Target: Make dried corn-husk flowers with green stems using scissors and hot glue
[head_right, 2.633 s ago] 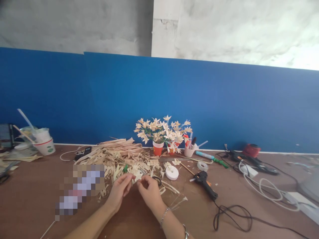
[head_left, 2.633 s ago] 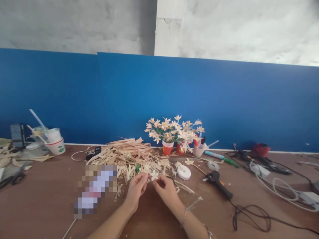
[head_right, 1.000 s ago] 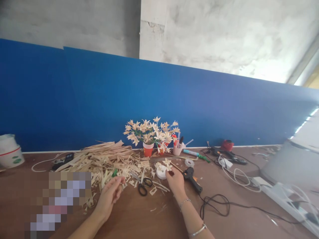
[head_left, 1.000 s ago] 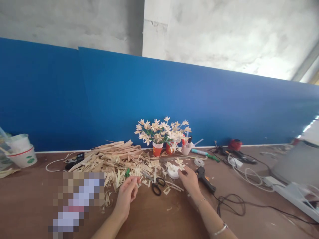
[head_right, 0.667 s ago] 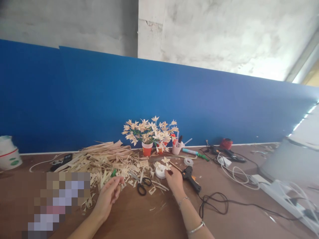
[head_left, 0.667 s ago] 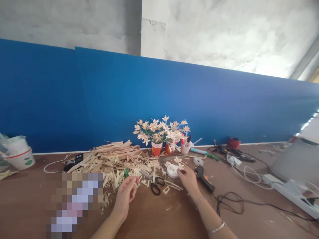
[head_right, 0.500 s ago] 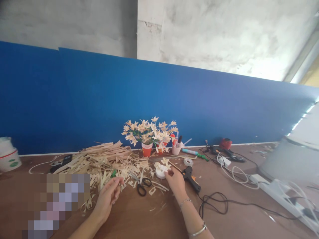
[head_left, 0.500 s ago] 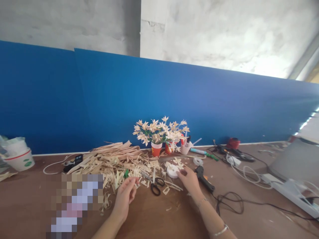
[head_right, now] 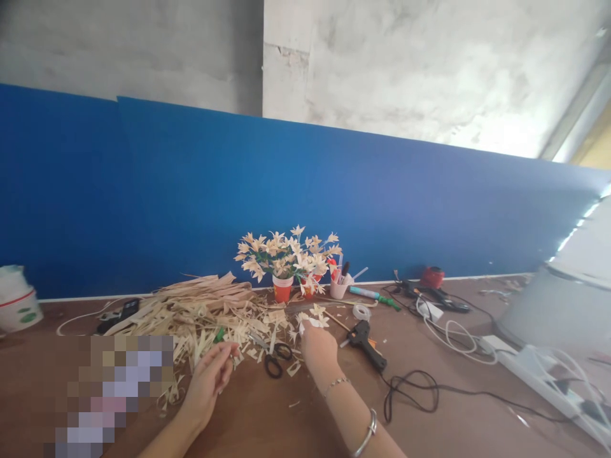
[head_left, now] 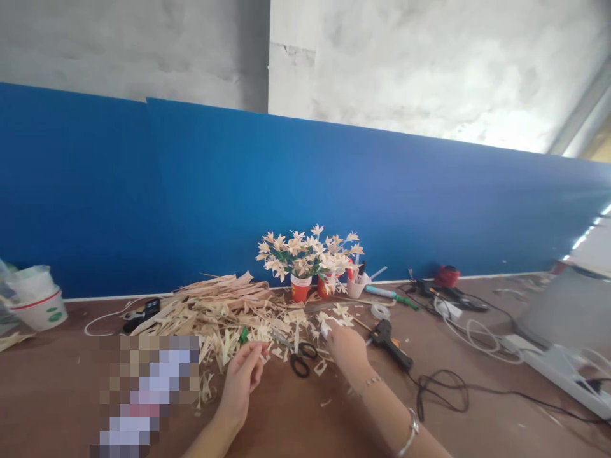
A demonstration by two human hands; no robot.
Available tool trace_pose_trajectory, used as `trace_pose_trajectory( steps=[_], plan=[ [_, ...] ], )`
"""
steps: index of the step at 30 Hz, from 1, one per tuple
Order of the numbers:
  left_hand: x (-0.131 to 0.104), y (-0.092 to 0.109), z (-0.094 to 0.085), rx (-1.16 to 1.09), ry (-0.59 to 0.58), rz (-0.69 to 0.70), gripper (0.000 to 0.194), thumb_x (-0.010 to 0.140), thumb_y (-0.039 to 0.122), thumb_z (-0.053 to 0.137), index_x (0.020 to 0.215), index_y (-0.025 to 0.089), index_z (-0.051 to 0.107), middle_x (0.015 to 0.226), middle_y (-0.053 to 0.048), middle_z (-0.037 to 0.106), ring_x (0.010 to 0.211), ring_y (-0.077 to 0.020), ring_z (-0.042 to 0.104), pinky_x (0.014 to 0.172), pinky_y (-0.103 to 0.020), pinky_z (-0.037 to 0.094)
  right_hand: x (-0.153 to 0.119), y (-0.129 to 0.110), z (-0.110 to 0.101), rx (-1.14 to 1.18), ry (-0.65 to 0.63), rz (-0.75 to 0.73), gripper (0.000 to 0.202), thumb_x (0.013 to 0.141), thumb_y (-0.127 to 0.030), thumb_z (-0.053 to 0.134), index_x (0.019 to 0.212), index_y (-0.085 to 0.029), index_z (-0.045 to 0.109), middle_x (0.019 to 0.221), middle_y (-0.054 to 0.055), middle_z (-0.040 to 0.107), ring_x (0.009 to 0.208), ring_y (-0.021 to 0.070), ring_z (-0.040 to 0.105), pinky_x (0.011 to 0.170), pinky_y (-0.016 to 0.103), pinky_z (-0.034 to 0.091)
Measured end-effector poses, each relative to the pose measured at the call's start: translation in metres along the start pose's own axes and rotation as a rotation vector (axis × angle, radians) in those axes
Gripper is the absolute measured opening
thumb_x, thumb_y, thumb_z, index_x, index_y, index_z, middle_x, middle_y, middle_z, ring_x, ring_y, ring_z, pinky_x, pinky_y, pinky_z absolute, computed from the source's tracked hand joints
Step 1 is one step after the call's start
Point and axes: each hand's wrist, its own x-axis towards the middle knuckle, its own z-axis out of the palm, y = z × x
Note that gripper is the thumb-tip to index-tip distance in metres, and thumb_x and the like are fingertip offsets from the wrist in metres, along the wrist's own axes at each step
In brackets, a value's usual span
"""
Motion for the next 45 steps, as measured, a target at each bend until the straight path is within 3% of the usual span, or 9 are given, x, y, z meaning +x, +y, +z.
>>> trace_pose_trajectory(
  steps=[8,14,18,22,26,34,37,40,45],
  plan=[
    [-0.001,0.002,0.001,0.009,-0.026,0.001,0.030,0.074,0.044,0.056,0.081,0.015,0.059,0.058,0.004,0.049,0.039,-0.0015,0.025,0.035,-0.013,0.012,0.013,-0.007,0.010,-0.016,-0.016,0.079,0.026,0.082,-0.008,0.034,0.099,-0.013,0.053,0.083,0.014,0.067,0.080,0.0228,0.064,0.064,0.028,0.044],
    [-0.001,0.003,0.003,0.006,-0.013,0.000,0.033,0.071,0.047,0.057,0.078,0.015,0.058,0.050,0.006,0.043,0.038,-0.0024,0.025,0.034,-0.014,0.012,0.012,-0.007,0.008,0.016,0.053,0.101,0.025,0.087,-0.020,0.032,0.098,-0.014,0.054,0.077,0.012,0.067,0.075,0.0237,0.065,0.061,0.028,0.043],
    [0.000,0.002,0.005,0.061,0.000,-0.013,0.033,0.067,0.047,0.061,0.076,0.015,0.058,0.045,0.008,0.041,0.036,-0.0023,0.025,0.035,-0.015,0.012,0.003,-0.018,-0.002,0.471,0.140,0.067,0.025,0.085,-0.032,0.038,0.093,-0.019,0.057,0.056,0.002,0.063,0.056,0.0157,0.061,0.053,0.022,0.040],
    [-0.002,0.004,0.010,0.143,0.003,-0.058,0.036,0.060,0.046,0.067,0.077,0.015,0.059,0.038,0.011,0.032,0.034,-0.0025,0.024,0.036,-0.016,0.013,-0.006,-0.038,-0.010,1.102,-0.245,0.036,0.028,0.076,-0.043,0.048,0.077,-0.016,0.056,0.030,-0.009,0.041,0.025,0.0057,0.030,0.032,0.017,0.022],
    [-0.007,0.008,0.015,0.163,-0.095,-0.134,0.038,0.060,0.048,0.065,0.074,0.014,0.059,0.035,0.012,0.029,0.033,-0.0028,0.021,0.036,-0.018,0.012,-0.013,-0.053,-0.009,1.327,-0.492,-0.049,0.028,0.068,-0.043,0.057,0.071,-0.015,0.054,0.028,-0.011,0.039,0.023,0.0025,0.022,0.029,0.015,0.012],
    [-0.006,0.004,0.013,0.169,-0.159,-0.179,0.033,0.059,0.045,0.068,0.065,0.016,0.052,0.034,0.012,0.030,0.032,-0.0024,0.020,0.036,-0.019,0.010,-0.017,-0.066,-0.002,1.261,-0.551,-0.090,0.024,0.068,-0.037,0.057,0.072,-0.014,0.057,0.029,-0.009,0.043,0.023,0.0030,0.027,0.029,0.015,0.016],
    [-0.004,0.002,0.010,0.117,-0.174,-0.183,0.031,0.064,0.043,0.065,0.063,0.016,0.051,0.035,0.012,0.030,0.033,-0.0021,0.020,0.036,-0.019,0.009,-0.013,-0.065,0.003,1.326,-0.510,-0.115,0.033,0.070,-0.038,0.055,0.091,-0.013,0.057,0.031,-0.010,0.045,0.025,0.0043,0.029,0.029,0.016,0.018],
    [-0.003,0.002,0.009,0.023,-0.193,-0.187,0.029,0.066,0.041,0.065,0.066,0.015,0.052,0.046,0.008,0.045,0.033,-0.0003,0.021,0.037,-0.018,0.008,-0.011,-0.063,0.010,1.387,-0.460,-0.090,0.038,0.070,-0.031,0.052,0.104,-0.014,0.052,0.035,-0.011,0.045,0.027,0.0040,0.028,0.032,0.015,0.019],
    [-0.006,0.006,0.009,-0.029,-0.216,-0.195,0.026,0.068,0.038,0.064,0.070,0.014,0.054,0.057,0.004,0.054,0.033,0.0010,0.025,0.036,-0.018,0.007,-0.017,-0.063,0.017,1.143,-0.538,-0.186,0.016,0.067,-0.021,0.055,0.078,-0.012,0.062,0.043,-0.007,0.049,0.035,0.0032,0.035,0.037,0.015,0.025]
  ],
)
